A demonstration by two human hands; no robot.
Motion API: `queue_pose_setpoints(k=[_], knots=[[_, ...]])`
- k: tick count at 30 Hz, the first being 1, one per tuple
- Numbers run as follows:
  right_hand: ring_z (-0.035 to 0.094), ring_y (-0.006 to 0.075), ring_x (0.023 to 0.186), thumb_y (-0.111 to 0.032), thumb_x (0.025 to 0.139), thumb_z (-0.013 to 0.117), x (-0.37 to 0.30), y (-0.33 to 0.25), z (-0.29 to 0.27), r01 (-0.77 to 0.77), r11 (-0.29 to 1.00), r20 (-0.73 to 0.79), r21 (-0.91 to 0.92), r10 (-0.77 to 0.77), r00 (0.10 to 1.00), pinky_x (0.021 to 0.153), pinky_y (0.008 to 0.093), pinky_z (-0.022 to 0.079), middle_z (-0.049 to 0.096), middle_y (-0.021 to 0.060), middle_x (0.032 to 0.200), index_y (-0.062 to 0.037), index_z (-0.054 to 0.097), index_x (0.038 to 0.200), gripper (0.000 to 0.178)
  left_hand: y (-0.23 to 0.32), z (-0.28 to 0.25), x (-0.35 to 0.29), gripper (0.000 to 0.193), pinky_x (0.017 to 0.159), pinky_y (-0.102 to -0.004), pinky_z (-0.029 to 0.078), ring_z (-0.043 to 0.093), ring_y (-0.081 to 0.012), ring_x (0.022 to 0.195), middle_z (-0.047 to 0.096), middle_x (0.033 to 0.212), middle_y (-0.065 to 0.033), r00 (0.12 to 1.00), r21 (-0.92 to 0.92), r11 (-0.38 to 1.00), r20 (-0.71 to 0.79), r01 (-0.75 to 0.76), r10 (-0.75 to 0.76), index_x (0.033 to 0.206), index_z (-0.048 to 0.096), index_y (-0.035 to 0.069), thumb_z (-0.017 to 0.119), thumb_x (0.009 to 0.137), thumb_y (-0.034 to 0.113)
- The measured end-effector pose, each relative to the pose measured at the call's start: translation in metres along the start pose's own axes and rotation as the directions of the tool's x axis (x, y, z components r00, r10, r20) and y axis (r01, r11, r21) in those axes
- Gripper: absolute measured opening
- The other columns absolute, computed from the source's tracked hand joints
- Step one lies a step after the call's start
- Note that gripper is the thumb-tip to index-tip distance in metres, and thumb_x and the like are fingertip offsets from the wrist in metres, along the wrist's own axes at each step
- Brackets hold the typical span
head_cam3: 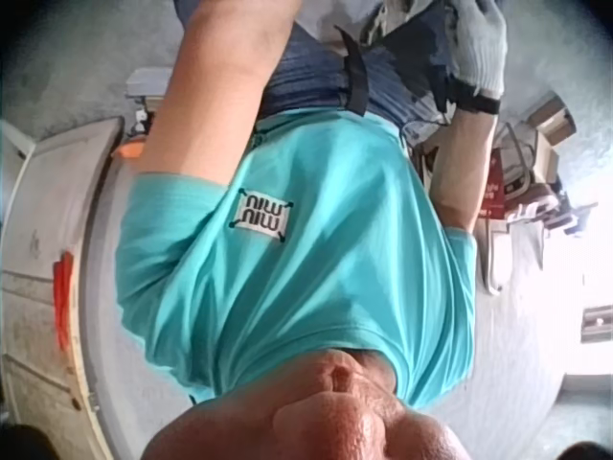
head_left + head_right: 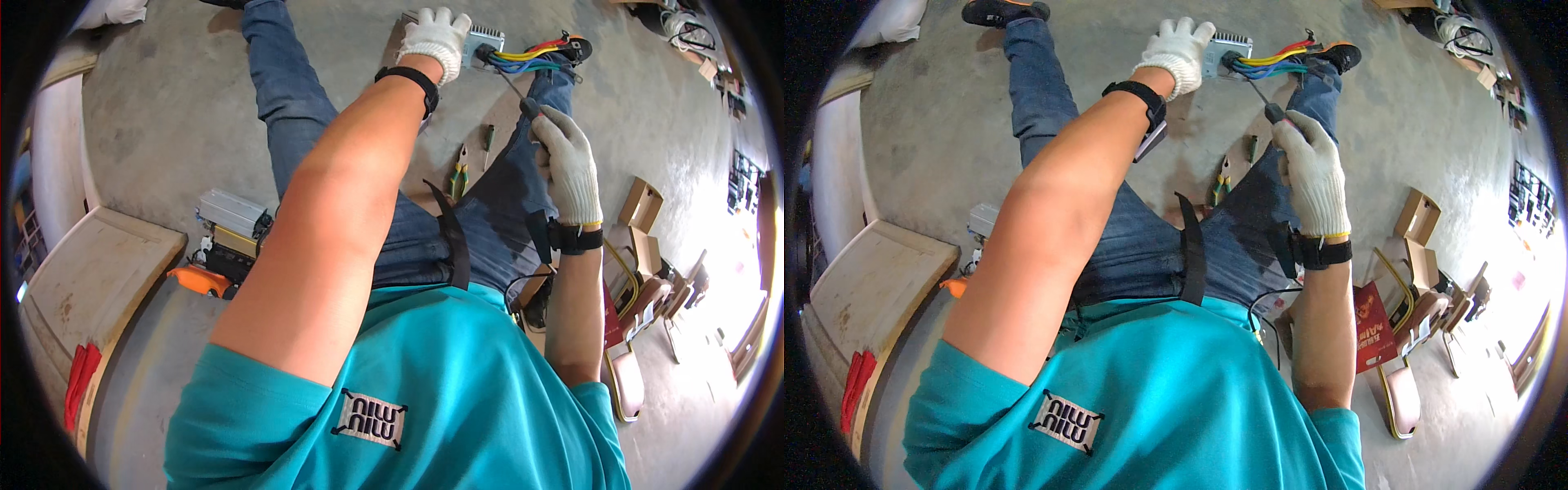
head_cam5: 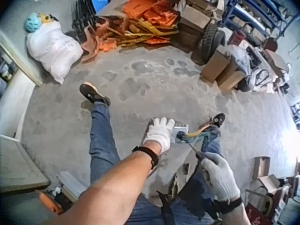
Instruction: Unscrewing and disassembling a metal housing of an electronic controller to inspect internal circuitry.
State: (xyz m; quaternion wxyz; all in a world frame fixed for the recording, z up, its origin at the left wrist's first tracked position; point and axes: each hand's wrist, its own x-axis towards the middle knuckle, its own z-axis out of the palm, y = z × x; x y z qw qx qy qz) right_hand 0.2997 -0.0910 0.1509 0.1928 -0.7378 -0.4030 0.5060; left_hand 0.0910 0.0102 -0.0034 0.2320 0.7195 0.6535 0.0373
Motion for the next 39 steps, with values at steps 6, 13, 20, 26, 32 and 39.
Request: queue_pose_setpoints(k=[6, 13, 20, 26, 32, 39], knots=[[0.048, 0.0027, 0.065, -0.027, 0.106, 0.071, 0.002, 0.002, 0.0, 0.006, 1.0, 0.002, -0.018, -0.006, 1.0, 0.054, 0.0211, 0.036, 0.067, -0.0005, 0.096, 0.0038, 0.065, 0.148, 0.052, -0.002, 0.004, 0.0, 0.066, 0.113, -0.0553, 0.051, 0.053, -0.0391, 0.146, 0.057, 0.155, -0.0144, 0.998, 0.05, 0.998, -0.048, -0.031, 0.033, 0.152, 0.057, 0.02, 0.08, 0.091, 0.014], [0.058, 0.0084, 0.071, -0.029, 0.105, 0.07, 0.002, 0.001, 0.001, 0.023, 0.997, -0.009, -0.069, -0.024, 1.0, 0.061, 0.0267, 0.046, 0.068, 0.0026, 0.093, 0.0047, 0.069, 0.142, 0.051, -0.001, 0.004, 0.0, 0.065, 0.113, -0.0559, 0.051, 0.053, -0.039, 0.145, 0.058, 0.153, -0.0146, 0.998, 0.072, 0.997, -0.05, -0.029, 0.033, 0.152, 0.057, 0.02, 0.079, 0.092, 0.015], [0.061, 0.0083, 0.072, -0.019, 0.103, 0.071, 0.018, 0.001, -0.009, -0.179, 0.947, 0.137, 0.265, 0.147, 0.98, 0.058, 0.0225, 0.047, 0.071, 0.0051, 0.095, 0.0033, 0.071, 0.139, 0.042, -0.003, 0.001, 0.0, 0.076, 0.122, -0.055, 0.046, 0.049, -0.0439, 0.147, 0.054, 0.156, -0.0176, 0.999, 0.045, 0.998, 0.0, -0.032, 0.032, 0.156, 0.051, 0.019, 0.079, 0.085, 0.008], [0.061, 0.0076, 0.073, -0.016, 0.105, 0.069, 0.027, 0.0, -0.013, -0.178, 0.961, 0.186, 0.21, 0.139, 0.973, 0.054, 0.0214, 0.047, 0.072, 0.0053, 0.098, 0.0029, 0.07, 0.14, 0.039, -0.003, 0.0, 0.0, 0.075, 0.121, -0.0556, 0.046, 0.049, -0.0436, 0.147, 0.054, 0.156, -0.0176, 0.999, 0.028, 0.999, 0.011, -0.031, 0.031, 0.155, 0.051, 0.019, 0.077, 0.085, 0.006], [0.058, 0.0073, 0.068, -0.023, 0.107, 0.066, 0.018, -0.011, -0.007, -0.146, 0.989, 0.16, -0.005, 0.145, 0.976, 0.054, 0.025, 0.044, 0.07, 0.0014, 0.092, -0.003, 0.072, 0.139, 0.039, -0.003, 0.002, 0.0, 0.075, 0.12, -0.0548, 0.046, 0.05, -0.0433, 0.147, 0.054, 0.156, -0.0171, 0.999, 0.047, 0.998, 0.013, -0.038, 0.038, 0.155, 0.051, 0.019, 0.077, 0.086, 0.006], [0.074, 0.0244, 0.094, -0.032, 0.104, 0.063, 0.024, -0.005, -0.006, 0.103, 0.88, 0.136, -0.464, -0.044, 0.99, 0.082, 0.0356, 0.058, 0.078, 0.0145, 0.109, -0.0017, 0.07, 0.143, 0.051, -0.004, 0.012, -0.004, 0.074, 0.119, -0.0566, 0.047, 0.05, -0.0426, 0.146, 0.055, 0.154, -0.0169, 0.998, 0.033, 0.999, -0.049, -0.044, 0.045, 0.154, 0.051, 0.02, 0.077, 0.087, 0.007]])
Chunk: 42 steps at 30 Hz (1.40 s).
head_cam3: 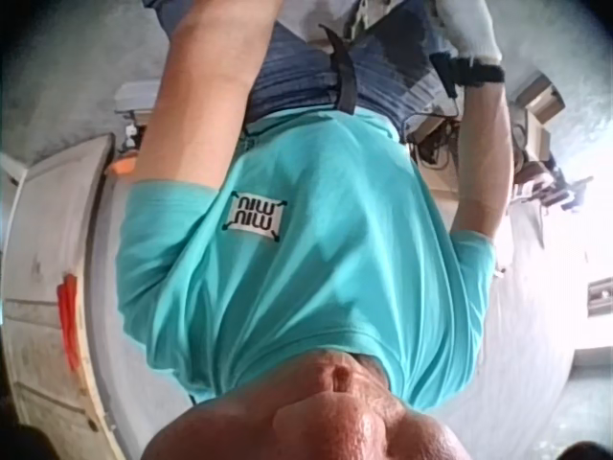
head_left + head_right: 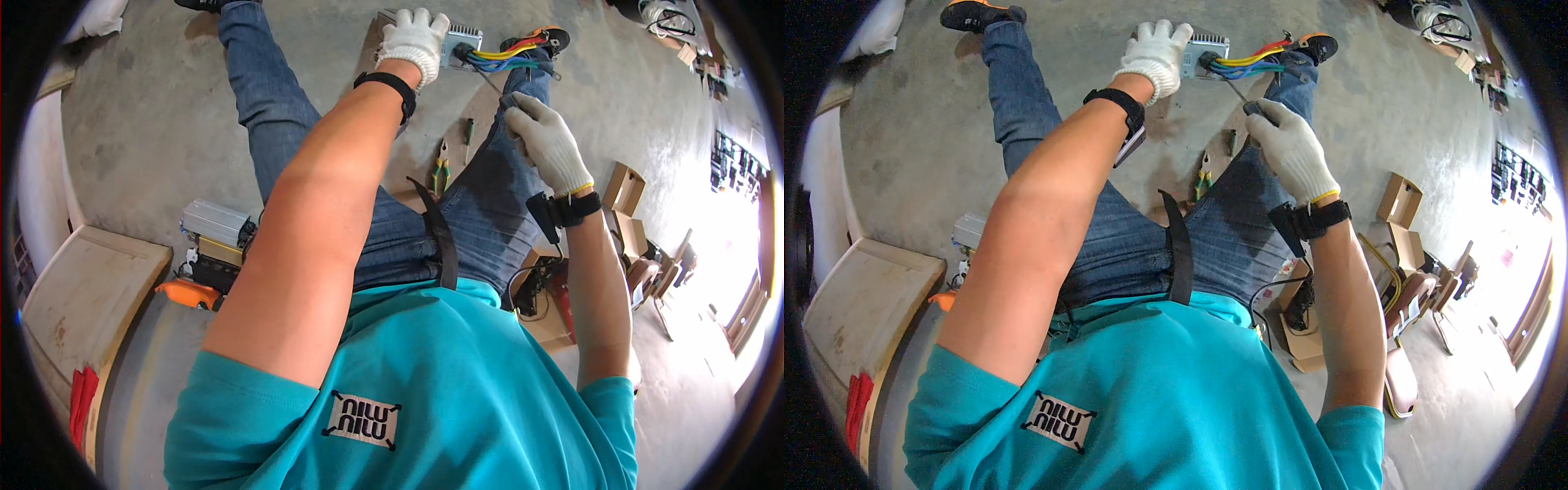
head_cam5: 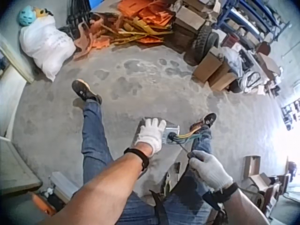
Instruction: Unscrewing and disassembling a metal housing of an electronic controller to inspect internal circuitry.
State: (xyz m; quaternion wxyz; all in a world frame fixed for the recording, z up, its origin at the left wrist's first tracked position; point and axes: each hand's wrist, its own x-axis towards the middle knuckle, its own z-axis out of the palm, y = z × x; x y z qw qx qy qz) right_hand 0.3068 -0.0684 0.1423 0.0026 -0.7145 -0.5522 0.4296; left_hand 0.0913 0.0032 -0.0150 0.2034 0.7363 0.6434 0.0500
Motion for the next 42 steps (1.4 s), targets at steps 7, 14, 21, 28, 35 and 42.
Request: queue_pose_setpoints(k=[7, 14, 21, 28, 35, 42], knots=[[0.073, 0.0421, 0.124, -0.038, 0.103, 0.061, 0.007, 0.01, 0.004, 0.113, 0.976, -0.032, -0.184, -0.121, 0.992, 0.108, 0.0439, 0.055, 0.076, 0.0276, 0.13, -0.0007, 0.07, 0.142, 0.055, 0.002, 0.0, -0.002, 0.073, 0.117, -0.0587, 0.047, 0.051, -0.0426, 0.146, 0.056, 0.153, -0.0173, 1.0, -0.018, 1.0, 0.009, -0.007, 0.007, 0.154, 0.051, 0.019, 0.078, 0.087, 0.005], [0.073, 0.0424, 0.123, -0.035, 0.106, 0.059, 0.0, -0.008, 0.004, 0.178, 0.835, -0.013, -0.521, -0.216, 0.976, 0.103, 0.0489, 0.058, 0.076, 0.0255, 0.127, -0.0104, 0.067, 0.145, 0.047, 0.005, 0.002, -0.002, 0.077, 0.117, -0.0588, 0.047, 0.05, -0.0411, 0.147, 0.055, 0.154, -0.0163, 1.0, -0.053, 0.998, 0.008, 0.012, -0.012, 0.153, 0.052, 0.018, 0.082, 0.084, 0.002], [0.074, 0.043, 0.117, -0.033, 0.108, 0.061, -0.007, -0.033, 0.023, 0.081, 0.481, 0.001, -0.873, -0.164, 0.987, 0.092, 0.0518, 0.062, 0.073, 0.0224, 0.128, -0.0206, 0.064, 0.145, 0.039, 0.007, -0.003, 0.0, 0.081, 0.117, -0.0573, 0.048, 0.05, -0.0384, 0.148, 0.055, 0.155, -0.0139, 0.999, -0.071, 0.997, 0.019, 0.04, -0.038, 0.155, 0.052, 0.019, 0.083, 0.082, 0.003], [0.072, 0.0156, 0.079, -0.051, 0.104, 0.066, -0.006, -0.018, -0.006, -0.027, 0.992, -0.31, 0.126, 0.065, 0.949, 0.075, 0.0306, 0.059, 0.077, 0.0094, 0.098, 0.0002, 0.074, 0.132, 0.059, 0.006, -0.002, 0.0, 0.082, 0.116, -0.0569, 0.048, 0.05, -0.038, 0.148, 0.055, 0.155, -0.0134, 0.999, -0.076, 0.997, 0.021, 0.035, -0.033, 0.155, 0.051, 0.02, 0.084, 0.082, 0.004], [0.078, 0.035, 0.091, -0.048, 0.108, 0.064, -0.005, 0.003, 0.016, 0.077, 0.896, -0.351, -0.438, -0.249, 0.903, 0.087, 0.0431, 0.06, 0.078, 0.0134, 0.094, -0.01, 0.076, 0.127, 0.044, 0.006, 0.003, -0.001, 0.078, 0.115, -0.0572, 0.049, 0.051, -0.0381, 0.147, 0.055, 0.154, -0.0137, 1.0, -0.074, 0.997, -0.014, 0.017, -0.018, 0.155, 0.052, 0.019, 0.083, 0.084, 0.005], [0.072, 0.0375, 0.114, -0.029, 0.099, 0.081, -0.009, 0.012, 0.019, 0.295, 0.901, -0.463, -0.319, -0.42, 0.781, 0.102, 0.0442, 0.057, 0.069, 0.0188, 0.127, -0.0074, 0.073, 0.132, 0.04, 0.005, -0.005, 0.004, 0.076, 0.116, -0.0572, 0.048, 0.05, -0.0388, 0.148, 0.055, 0.155, -0.0146, 0.999, -0.08, 0.996, 0.016, 0.031, -0.03, 0.155, 0.052, 0.019, 0.081, 0.086, 0.005]])
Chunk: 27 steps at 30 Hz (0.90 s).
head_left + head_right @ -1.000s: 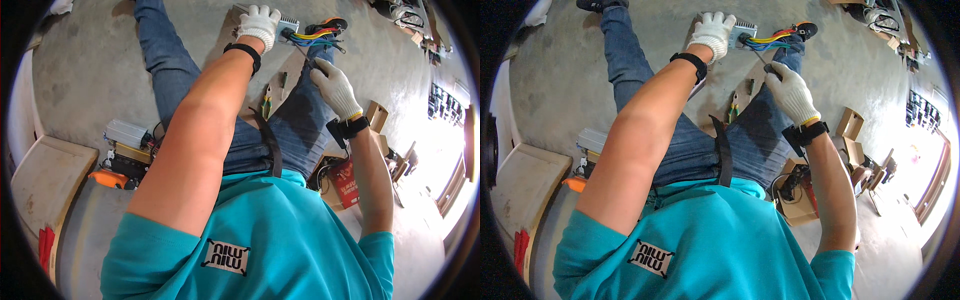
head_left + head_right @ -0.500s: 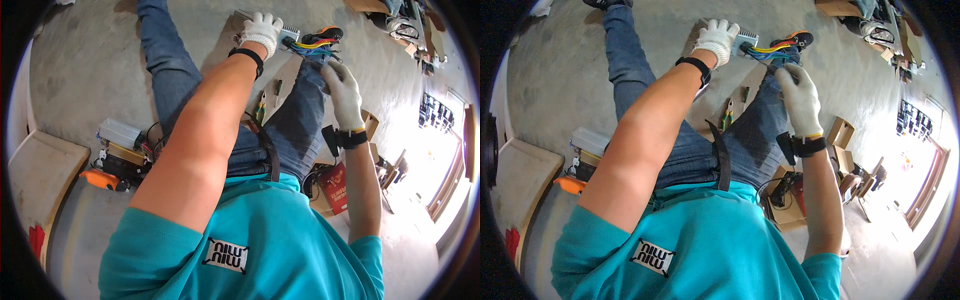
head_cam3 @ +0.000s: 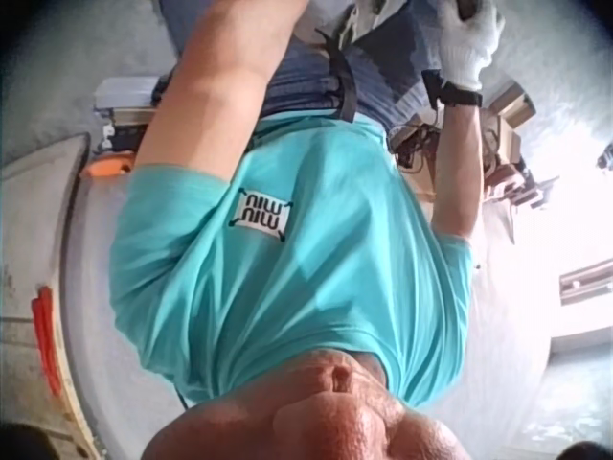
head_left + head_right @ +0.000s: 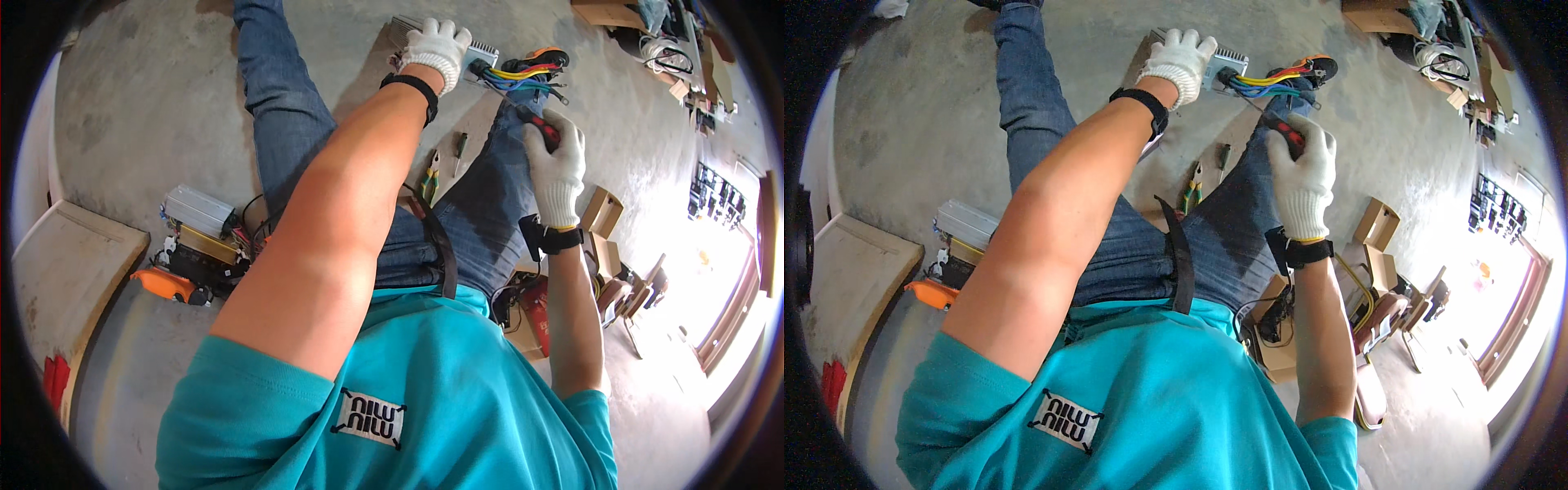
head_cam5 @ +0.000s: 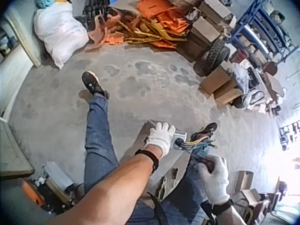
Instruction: Unscrewing and disassembling a metal housing of an electronic controller to inspect internal circuitry.
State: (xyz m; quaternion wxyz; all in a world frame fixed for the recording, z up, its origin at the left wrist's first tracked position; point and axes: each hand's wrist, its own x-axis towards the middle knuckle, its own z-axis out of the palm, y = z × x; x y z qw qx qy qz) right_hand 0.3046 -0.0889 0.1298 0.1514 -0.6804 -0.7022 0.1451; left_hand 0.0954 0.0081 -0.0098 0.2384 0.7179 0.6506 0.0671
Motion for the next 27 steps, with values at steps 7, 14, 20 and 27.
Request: queue_pose_setpoints(k=[7, 14, 20, 27], knots=[[0.075, 0.0408, 0.102, -0.044, 0.113, 0.056, 0.015, 0.001, -0.012, -0.302, 0.952, 0.052, -0.037, 0.304, 0.951, 0.095, 0.0482, 0.056, 0.077, 0.0269, 0.107, -0.0053, 0.072, 0.125, 0.044, 0.001, -0.002, -0.009, 0.083, 0.118, -0.0569, 0.046, 0.048, -0.0396, 0.15, 0.054, 0.157, -0.0156, 1.0, -0.012, 1.0, 0.022, -0.004, 0.005, 0.157, 0.05, 0.018, 0.082, 0.082, 0.0], [0.072, 0.04, 0.11, -0.017, 0.106, 0.067, 0.005, -0.001, -0.009, 0.191, 0.981, 0.047, -0.028, -0.19, 0.981, 0.098, 0.0462, 0.058, 0.072, 0.0188, 0.12, -0.0056, 0.074, 0.122, 0.021, 0.002, -0.002, -0.011, 0.086, 0.117, -0.0568, 0.047, 0.048, -0.0392, 0.15, 0.053, 0.158, -0.0157, 1.0, 0.007, 1.0, 0.026, -0.003, 0.003, 0.158, 0.048, 0.018, 0.083, 0.081, 0.001], [0.072, 0.0409, 0.113, -0.025, 0.107, 0.07, 0.0, -0.01, -0.011, -0.011, 0.995, 0.079, -0.103, 0.019, 0.997, 0.098, 0.0494, 0.058, 0.072, 0.0159, 0.125, -0.0083, 0.074, 0.126, 0.025, 0.001, 0.001, -0.011, 0.084, 0.117, -0.0566, 0.047, 0.048, -0.039, 0.149, 0.054, 0.155, -0.0156, 1.0, 0.005, 1.0, -0.009, -0.012, 0.012, 0.158, 0.049, 0.018, 0.083, 0.082, 0.003], [0.072, 0.0422, 0.114, -0.027, 0.108, 0.068, 0.004, 0.008, -0.012, 0.113, 0.981, 0.137, -0.158, -0.092, 0.986, 0.1, 0.0467, 0.058, 0.072, 0.017, 0.124, -0.0093, 0.072, 0.132, 0.03, 0.001, 0.003, -0.009, 0.083, 0.116, -0.0567, 0.047, 0.049, -0.039, 0.149, 0.054, 0.155, -0.0149, 1.0, 0.008, 1.0, 0.0, -0.01, 0.01, 0.157, 0.05, 0.019, 0.083, 0.083, 0.003]])
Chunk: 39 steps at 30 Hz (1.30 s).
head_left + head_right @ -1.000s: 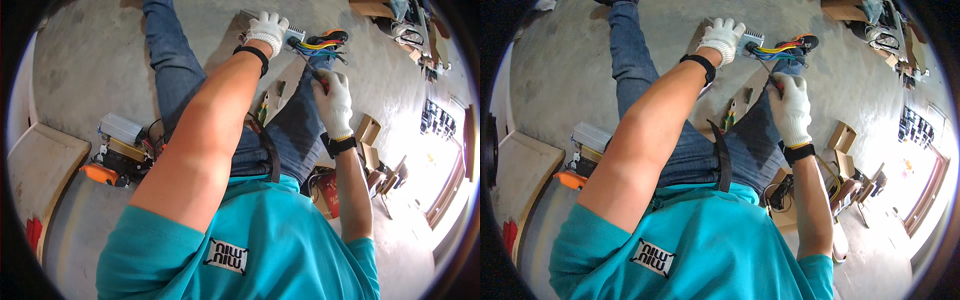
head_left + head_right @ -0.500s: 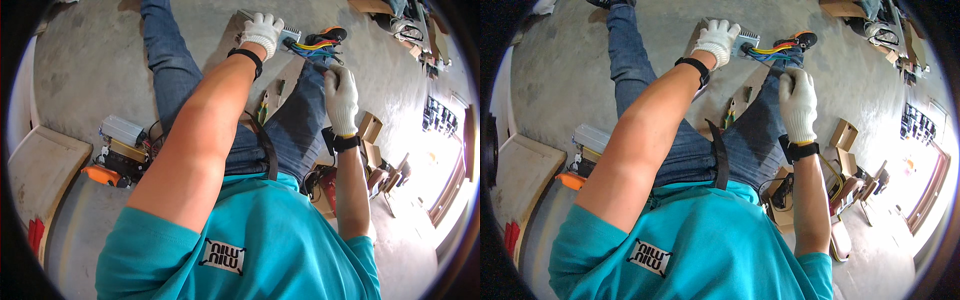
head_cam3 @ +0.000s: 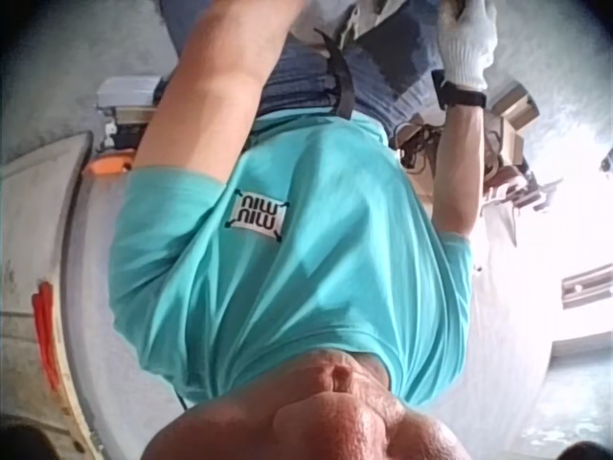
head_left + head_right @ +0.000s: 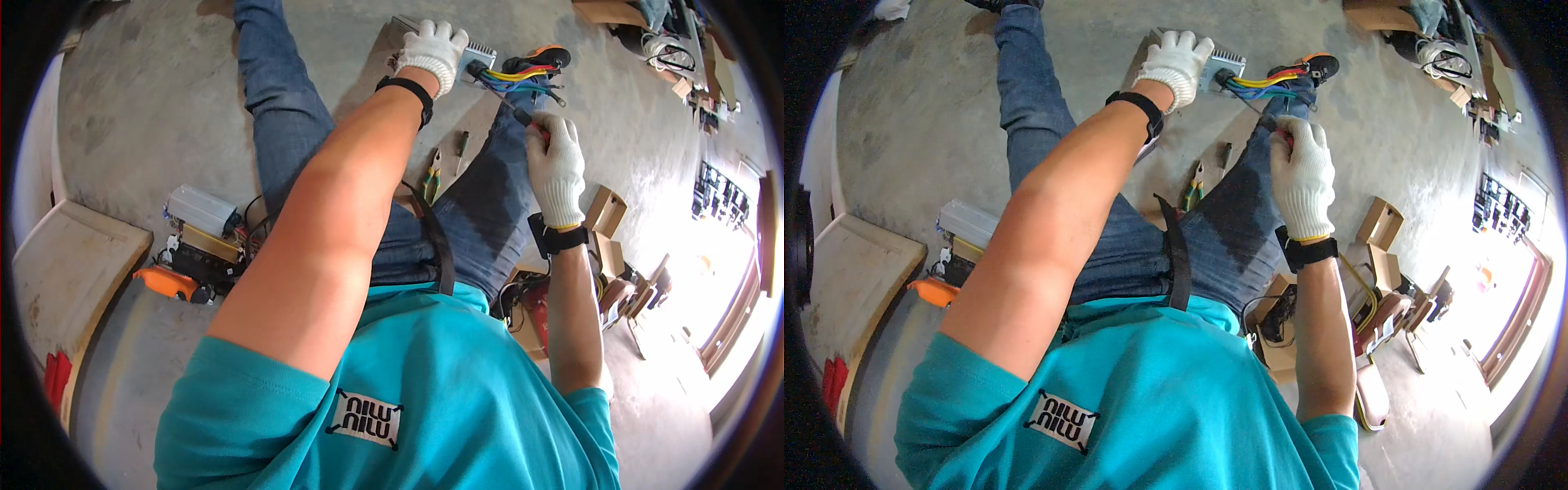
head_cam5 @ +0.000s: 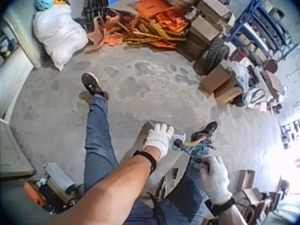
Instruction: Unscrewing and disassembling a metal housing of an electronic controller to inspect internal circuitry.
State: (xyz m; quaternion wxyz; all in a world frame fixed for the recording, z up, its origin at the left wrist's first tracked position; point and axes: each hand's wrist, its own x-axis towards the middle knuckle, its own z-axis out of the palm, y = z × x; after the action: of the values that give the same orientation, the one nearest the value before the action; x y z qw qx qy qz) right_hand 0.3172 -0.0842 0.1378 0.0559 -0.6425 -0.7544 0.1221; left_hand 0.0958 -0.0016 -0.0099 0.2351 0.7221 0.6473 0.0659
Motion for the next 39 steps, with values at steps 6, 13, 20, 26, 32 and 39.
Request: queue_pose_setpoints(k=[6, 13, 20, 26, 32, 39], knots=[[0.072, 0.0426, 0.114, -0.03, 0.11, 0.067, -0.004, -0.006, 0.009, -0.145, 0.982, -0.078, 0.119, 0.155, 0.985, 0.1, 0.0478, 0.057, 0.072, 0.02, 0.131, -0.0076, 0.071, 0.132, 0.032, -0.001, 0.001, 0.003, 0.083, 0.116, -0.0569, 0.047, 0.049, -0.0391, 0.148, 0.054, 0.155, -0.0149, 1.0, -0.013, 1.0, -0.009, -0.002, 0.002, 0.156, 0.051, 0.019, 0.083, 0.082, 0.002], [0.074, 0.0402, 0.111, -0.026, 0.107, 0.071, -0.004, -0.001, 0.004, -0.069, 0.997, -0.016, 0.024, 0.069, 0.997, 0.096, 0.0483, 0.058, 0.073, 0.0177, 0.123, -0.0077, 0.071, 0.132, 0.031, -0.002, 0.006, 0.005, 0.064, 0.111, -0.0567, 0.051, 0.053, -0.0365, 0.144, 0.058, 0.152, -0.0114, 0.998, 0.049, 0.999, -0.065, -0.013, 0.016, 0.153, 0.056, 0.021, 0.077, 0.092, 0.014], [0.074, 0.0377, 0.107, -0.021, 0.104, 0.073, -0.006, -0.016, 0.013, -0.06, 0.994, -0.27, 0.096, 0.084, 0.959, 0.096, 0.0471, 0.058, 0.073, 0.0126, 0.114, -0.0082, 0.074, 0.129, 0.028, 0.0, -0.002, 0.008, 0.083, 0.118, -0.0574, 0.046, 0.047, -0.0397, 0.15, 0.053, 0.156, -0.0148, 1.0, 0.007, 1.0, 0.012, 0.017, -0.018, 0.156, 0.051, 0.02, 0.082, 0.082, 0.001], [0.075, 0.0358, 0.109, -0.02, 0.103, 0.074, 0.005, -0.003, 0.002, -0.149, 0.988, -0.087, 0.047, 0.153, 0.984, 0.097, 0.046, 0.059, 0.073, 0.0177, 0.114, -0.0076, 0.074, 0.129, 0.029, 0.0, -0.003, 0.003, 0.087, 0.119, -0.0569, 0.045, 0.047, -0.0397, 0.151, 0.053, 0.157, -0.0155, 1.0, -0.017, 1.0, 0.012, 0.011, -0.011, 0.159, 0.049, 0.019, 0.083, 0.081, 0.001], [0.075, 0.0347, 0.114, -0.019, 0.104, 0.073, 0.001, -0.007, 0.004, -0.021, 0.969, -0.105, 0.245, 0.048, 0.993, 0.097, 0.0422, 0.059, 0.073, 0.0172, 0.116, -0.0083, 0.074, 0.132, 0.03, 0.0, -0.004, 0.004, 0.086, 0.119, -0.0569, 0.045, 0.048, -0.0393, 0.15, 0.053, 0.158, -0.0159, 0.999, -0.01, 1.0, 0.033, 0.011, -0.011, 0.158, 0.049, 0.019, 0.083, 0.081, 0.0], [0.076, 0.0336, 0.111, -0.026, 0.109, 0.069, 0.008, -0.013, -0.003, -0.137, 0.976, -0.103, 0.17, 0.155, 0.982, 0.099, 0.0402, 0.059, 0.074, 0.0184, 0.116, -0.0104, 0.073, 0.139, 0.034, 0.002, -0.007, 0.002, 0.084, 0.119, -0.0569, 0.045, 0.048, -0.0391, 0.15, 0.053, 0.157, -0.0161, 1.0, -0.005, 1.0, 0.023, 0.013, -0.013, 0.157, 0.05, 0.02, 0.082, 0.082, 0.001]])
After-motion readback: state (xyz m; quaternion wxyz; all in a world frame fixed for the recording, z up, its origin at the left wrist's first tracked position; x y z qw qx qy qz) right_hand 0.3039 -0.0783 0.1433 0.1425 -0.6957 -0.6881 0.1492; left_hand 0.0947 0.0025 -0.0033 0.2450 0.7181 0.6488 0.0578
